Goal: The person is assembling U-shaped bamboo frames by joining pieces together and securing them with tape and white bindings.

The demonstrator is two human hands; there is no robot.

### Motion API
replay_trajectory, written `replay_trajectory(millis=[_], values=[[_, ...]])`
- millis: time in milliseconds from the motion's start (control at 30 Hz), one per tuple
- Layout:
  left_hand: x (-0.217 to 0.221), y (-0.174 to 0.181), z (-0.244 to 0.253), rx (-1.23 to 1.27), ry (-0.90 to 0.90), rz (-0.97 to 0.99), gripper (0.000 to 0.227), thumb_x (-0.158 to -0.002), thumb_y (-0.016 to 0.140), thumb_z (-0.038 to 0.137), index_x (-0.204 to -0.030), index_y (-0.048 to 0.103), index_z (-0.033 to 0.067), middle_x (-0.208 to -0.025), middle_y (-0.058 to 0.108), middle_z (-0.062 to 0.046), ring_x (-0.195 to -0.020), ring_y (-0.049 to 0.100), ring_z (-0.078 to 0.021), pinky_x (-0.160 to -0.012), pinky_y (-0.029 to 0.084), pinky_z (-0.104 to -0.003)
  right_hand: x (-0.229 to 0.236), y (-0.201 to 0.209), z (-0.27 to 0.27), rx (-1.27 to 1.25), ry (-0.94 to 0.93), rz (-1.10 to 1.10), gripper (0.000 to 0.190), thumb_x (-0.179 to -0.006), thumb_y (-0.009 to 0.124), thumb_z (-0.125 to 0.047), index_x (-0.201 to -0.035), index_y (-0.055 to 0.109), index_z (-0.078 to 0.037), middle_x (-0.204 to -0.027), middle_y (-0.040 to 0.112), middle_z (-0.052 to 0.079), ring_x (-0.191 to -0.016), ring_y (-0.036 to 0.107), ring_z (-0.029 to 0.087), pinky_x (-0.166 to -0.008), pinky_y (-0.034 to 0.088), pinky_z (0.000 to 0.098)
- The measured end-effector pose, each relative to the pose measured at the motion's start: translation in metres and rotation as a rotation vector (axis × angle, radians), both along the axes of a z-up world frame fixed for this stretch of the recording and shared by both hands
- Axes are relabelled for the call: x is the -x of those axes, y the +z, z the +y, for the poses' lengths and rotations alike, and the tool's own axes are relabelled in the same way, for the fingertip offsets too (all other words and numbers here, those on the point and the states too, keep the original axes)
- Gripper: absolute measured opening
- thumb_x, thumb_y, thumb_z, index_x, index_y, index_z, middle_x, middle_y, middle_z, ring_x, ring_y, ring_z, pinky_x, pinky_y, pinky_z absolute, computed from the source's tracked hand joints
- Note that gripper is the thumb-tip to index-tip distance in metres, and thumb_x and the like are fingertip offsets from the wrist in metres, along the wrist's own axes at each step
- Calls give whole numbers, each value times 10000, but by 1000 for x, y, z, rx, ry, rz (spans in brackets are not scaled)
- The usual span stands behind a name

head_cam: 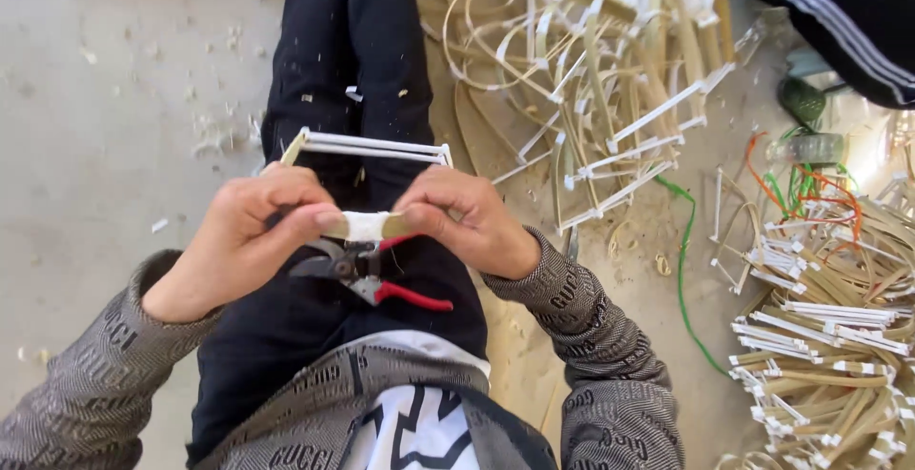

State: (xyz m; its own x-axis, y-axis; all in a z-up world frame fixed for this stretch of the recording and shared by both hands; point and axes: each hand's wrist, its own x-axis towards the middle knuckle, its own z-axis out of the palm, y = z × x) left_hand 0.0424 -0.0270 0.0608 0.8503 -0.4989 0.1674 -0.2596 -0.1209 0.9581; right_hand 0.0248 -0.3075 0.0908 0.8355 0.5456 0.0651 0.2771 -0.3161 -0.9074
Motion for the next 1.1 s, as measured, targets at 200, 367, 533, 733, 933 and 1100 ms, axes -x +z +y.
replay_trajectory(millis=[200, 367, 533, 733, 933, 1100], values=[[4, -22, 30, 431, 58, 262, 246, -1115, 590, 117, -921, 660, -17, -840, 620, -8, -847, 533, -88, -788, 447, -241, 2, 16, 0, -245, -131, 16, 370, -1026, 638, -270, -1316, 623, -41, -1182, 669, 41, -1108, 619, 123, -1009, 487, 264], [7, 30, 12, 282, 142, 101, 234, -920, 702, 116, -1106, 681, -24, -1067, 659, -76, -938, 602, -136, -792, 489, -264, 22, -6, 11, -165, -277, -37, 317, -954, 767, -161, -1237, 702, -31, -1046, 659, 36, -916, 639, 106, -827, 517, 227], [14, 35, 0, -113, 212, -490, 383, -827, 832, 101, -1188, 714, 53, -1113, 656, -85, -992, 647, -227, -836, 532, -355, 24, -14, 25, -47, -326, -126, 358, -903, 812, -89, -1240, 706, -38, -1004, 658, 30, -825, 623, 98, -740, 505, 212], [21, 21, -13, -14, 130, -318, 342, -840, 828, 80, -1159, 710, 41, -1064, 639, -83, -823, 675, -162, -704, 563, -288, 32, -21, 34, -162, -281, -209, 350, -916, 792, -30, -1246, 674, -52, -1124, 666, 77, -976, 701, 135, -872, 574, 241], [19, 19, -13, 49, 101, -302, 322, -856, 805, 49, -1162, 705, 28, -1053, 627, -80, -810, 668, -137, -687, 558, -256, 30, -25, 32, -139, -326, -149, 338, -857, 851, -32, -1177, 741, -35, -1007, 692, 53, -847, 674, 117, -734, 513, 213], [14, 21, -4, 25, 137, -257, 339, -862, 830, 98, -1187, 734, 81, -1070, 665, -44, -779, 662, -120, -686, 539, -257, 21, -8, 23, -89, -288, -76, 589, -835, 834, -93, -1364, 587, -15, -992, 639, 5, -848, 584, 51, -784, 504, 206]])
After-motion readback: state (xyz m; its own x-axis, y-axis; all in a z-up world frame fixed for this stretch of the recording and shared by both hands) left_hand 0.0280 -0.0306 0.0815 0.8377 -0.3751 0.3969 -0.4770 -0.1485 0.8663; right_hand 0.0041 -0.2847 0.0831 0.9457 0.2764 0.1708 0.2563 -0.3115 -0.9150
